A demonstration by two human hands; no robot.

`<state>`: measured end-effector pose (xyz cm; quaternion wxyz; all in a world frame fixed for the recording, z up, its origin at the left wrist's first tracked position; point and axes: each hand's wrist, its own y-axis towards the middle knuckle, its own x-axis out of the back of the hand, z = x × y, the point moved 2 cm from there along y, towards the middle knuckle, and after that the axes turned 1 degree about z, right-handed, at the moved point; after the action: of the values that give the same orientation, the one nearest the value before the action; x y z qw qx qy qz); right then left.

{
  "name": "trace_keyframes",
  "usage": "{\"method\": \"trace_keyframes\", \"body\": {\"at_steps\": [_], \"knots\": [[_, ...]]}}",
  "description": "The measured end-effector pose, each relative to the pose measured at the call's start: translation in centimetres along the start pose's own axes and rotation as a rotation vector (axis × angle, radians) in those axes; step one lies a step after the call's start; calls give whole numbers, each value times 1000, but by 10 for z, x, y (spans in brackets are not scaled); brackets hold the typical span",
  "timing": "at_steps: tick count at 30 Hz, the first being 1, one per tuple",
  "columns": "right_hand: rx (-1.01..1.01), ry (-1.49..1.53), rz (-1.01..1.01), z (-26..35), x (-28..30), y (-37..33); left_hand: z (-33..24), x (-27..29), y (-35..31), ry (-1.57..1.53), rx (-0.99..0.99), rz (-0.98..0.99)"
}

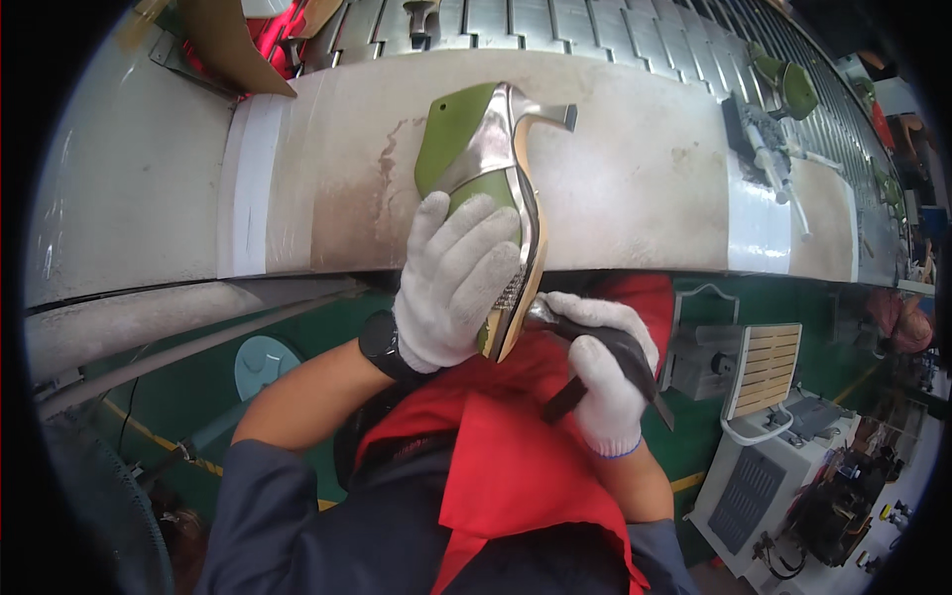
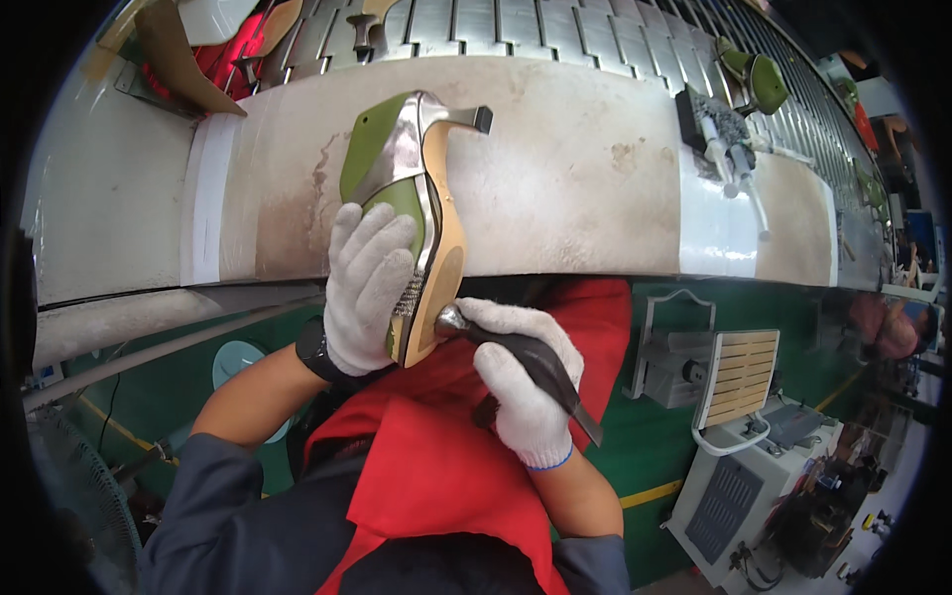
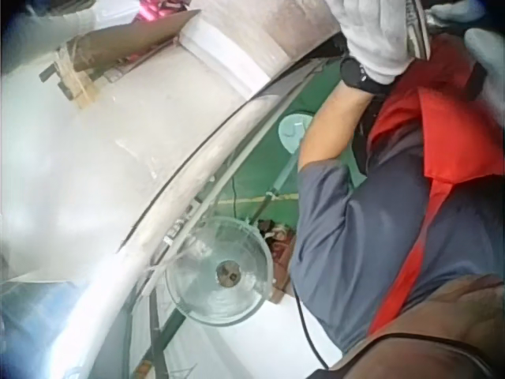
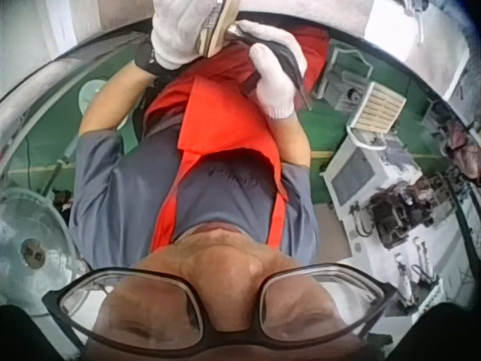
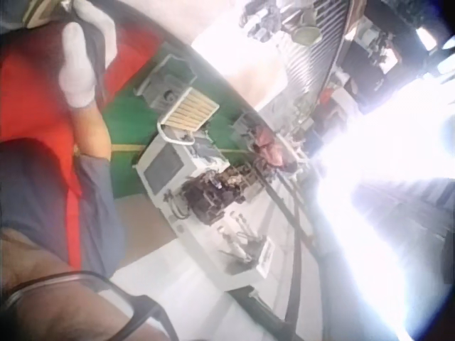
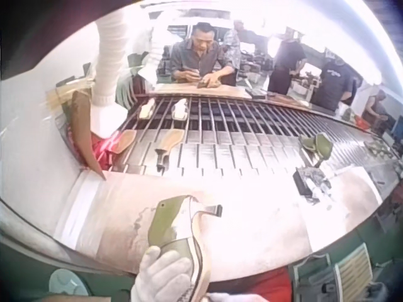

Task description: The person picks up a shoe and its corresponding sole from a conveyor belt, holds a wooden applicator tool to check the surface, and uses a metal hammer to tap and bond the sole onto the shoe bottom. They repeat the process for another shoe and place them back on the belt.

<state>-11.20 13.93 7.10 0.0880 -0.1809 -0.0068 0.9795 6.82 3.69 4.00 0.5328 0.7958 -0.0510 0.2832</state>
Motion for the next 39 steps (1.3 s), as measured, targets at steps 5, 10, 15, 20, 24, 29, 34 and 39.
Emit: {"method": "trace_keyframes", "body": {"at_steps": [5, 10, 15, 20, 24, 29, 34, 39], "knots": [[87, 47, 4, -4, 3, 15, 3, -5, -2, -5, 35, 44], [22, 66, 74, 11, 9, 32, 6, -12, -5, -12, 1, -23], [77, -101, 151, 42, 15, 54, -1, -5, 1, -38, 55, 29], [94, -511, 398, 66, 4, 84, -1, -10, 1, -90, 104, 12], [76, -570, 525, 81, -4, 92, 0, -7, -2, -114, 129, 56], [187, -801, 596, 91, -25, 83, 0, -2, 2, -92, 144, 120], [256, -884, 570, 94, -33, 71, -3, -8, 3, -107, 156, 67], [207, -804, 586, 86, -33, 49, -3, -8, 2, -102, 151, 57]]}}
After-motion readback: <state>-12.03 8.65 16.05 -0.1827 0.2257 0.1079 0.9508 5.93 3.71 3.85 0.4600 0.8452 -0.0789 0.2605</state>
